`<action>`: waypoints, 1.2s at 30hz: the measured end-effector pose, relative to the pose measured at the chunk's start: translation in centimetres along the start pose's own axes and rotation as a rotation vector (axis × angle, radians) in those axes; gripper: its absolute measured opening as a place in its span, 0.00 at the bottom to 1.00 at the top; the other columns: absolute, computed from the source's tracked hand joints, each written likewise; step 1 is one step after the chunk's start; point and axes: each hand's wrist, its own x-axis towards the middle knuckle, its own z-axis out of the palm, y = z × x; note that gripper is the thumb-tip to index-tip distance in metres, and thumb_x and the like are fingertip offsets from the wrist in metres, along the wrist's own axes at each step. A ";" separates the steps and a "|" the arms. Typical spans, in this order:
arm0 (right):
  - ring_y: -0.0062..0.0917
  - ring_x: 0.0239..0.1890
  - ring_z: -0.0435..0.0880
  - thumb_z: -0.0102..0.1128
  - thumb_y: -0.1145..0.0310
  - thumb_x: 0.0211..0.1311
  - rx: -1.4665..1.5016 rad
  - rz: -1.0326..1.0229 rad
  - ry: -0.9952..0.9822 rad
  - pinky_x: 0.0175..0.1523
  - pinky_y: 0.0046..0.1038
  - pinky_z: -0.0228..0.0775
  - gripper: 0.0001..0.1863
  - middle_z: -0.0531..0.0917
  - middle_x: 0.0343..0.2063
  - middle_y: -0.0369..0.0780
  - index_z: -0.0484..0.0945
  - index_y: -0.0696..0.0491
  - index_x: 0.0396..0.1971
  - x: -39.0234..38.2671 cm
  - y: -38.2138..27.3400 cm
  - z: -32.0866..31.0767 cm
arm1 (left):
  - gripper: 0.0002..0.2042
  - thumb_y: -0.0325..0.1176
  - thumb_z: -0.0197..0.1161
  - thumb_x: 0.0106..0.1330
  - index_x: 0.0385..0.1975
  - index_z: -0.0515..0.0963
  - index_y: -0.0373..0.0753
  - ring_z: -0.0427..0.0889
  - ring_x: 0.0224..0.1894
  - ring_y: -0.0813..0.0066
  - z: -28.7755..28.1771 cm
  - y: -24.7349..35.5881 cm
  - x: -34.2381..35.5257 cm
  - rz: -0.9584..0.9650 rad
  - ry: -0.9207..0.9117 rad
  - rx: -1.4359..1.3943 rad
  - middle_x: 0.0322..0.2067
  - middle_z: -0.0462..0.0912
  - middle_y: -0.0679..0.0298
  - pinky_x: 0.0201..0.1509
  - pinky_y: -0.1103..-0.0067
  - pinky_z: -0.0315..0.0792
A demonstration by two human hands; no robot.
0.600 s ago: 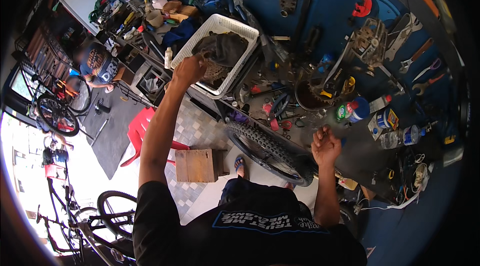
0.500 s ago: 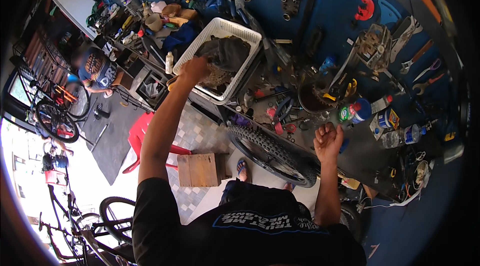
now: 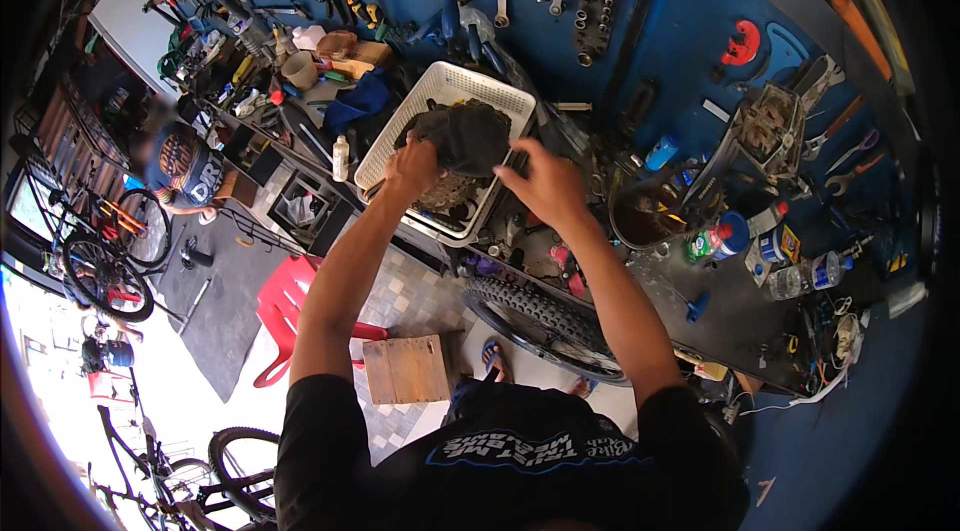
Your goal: The person retrieves tools from a parts basket and then works on a bicycle mounted on a repair stand. They use a screwdriver and pliers to adjust components near the bottom bracket and crankset area.
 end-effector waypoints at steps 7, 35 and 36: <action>0.43 0.54 0.87 0.72 0.48 0.60 -0.518 -0.034 -0.348 0.58 0.45 0.78 0.29 0.88 0.46 0.50 0.82 0.53 0.54 12.6 3.1 7.0 | 0.23 0.42 0.79 0.59 0.51 0.86 0.36 0.83 0.59 0.44 -1.1 0.2 1.5 0.029 -0.096 -0.072 0.64 0.77 0.45 0.61 0.59 0.79; 0.42 0.36 0.89 0.70 0.40 0.62 -0.044 0.378 0.166 0.42 0.41 0.77 0.27 0.88 0.28 0.46 0.81 0.52 0.39 4.1 8.7 1.4 | 0.11 0.36 0.68 0.73 0.43 0.78 0.36 0.66 0.22 0.87 -10.9 -14.9 -10.9 0.009 0.473 -1.499 0.25 0.70 0.75 0.28 0.84 0.66; 0.38 0.29 0.88 0.69 0.42 0.64 -0.013 0.300 0.132 0.34 0.40 0.75 0.25 0.85 0.22 0.43 0.81 0.52 0.37 3.1 7.1 2.2 | 0.11 0.37 0.67 0.74 0.45 0.77 0.36 0.67 0.23 0.87 -10.3 -15.7 -11.9 0.019 0.493 -1.530 0.26 0.71 0.75 0.28 0.83 0.66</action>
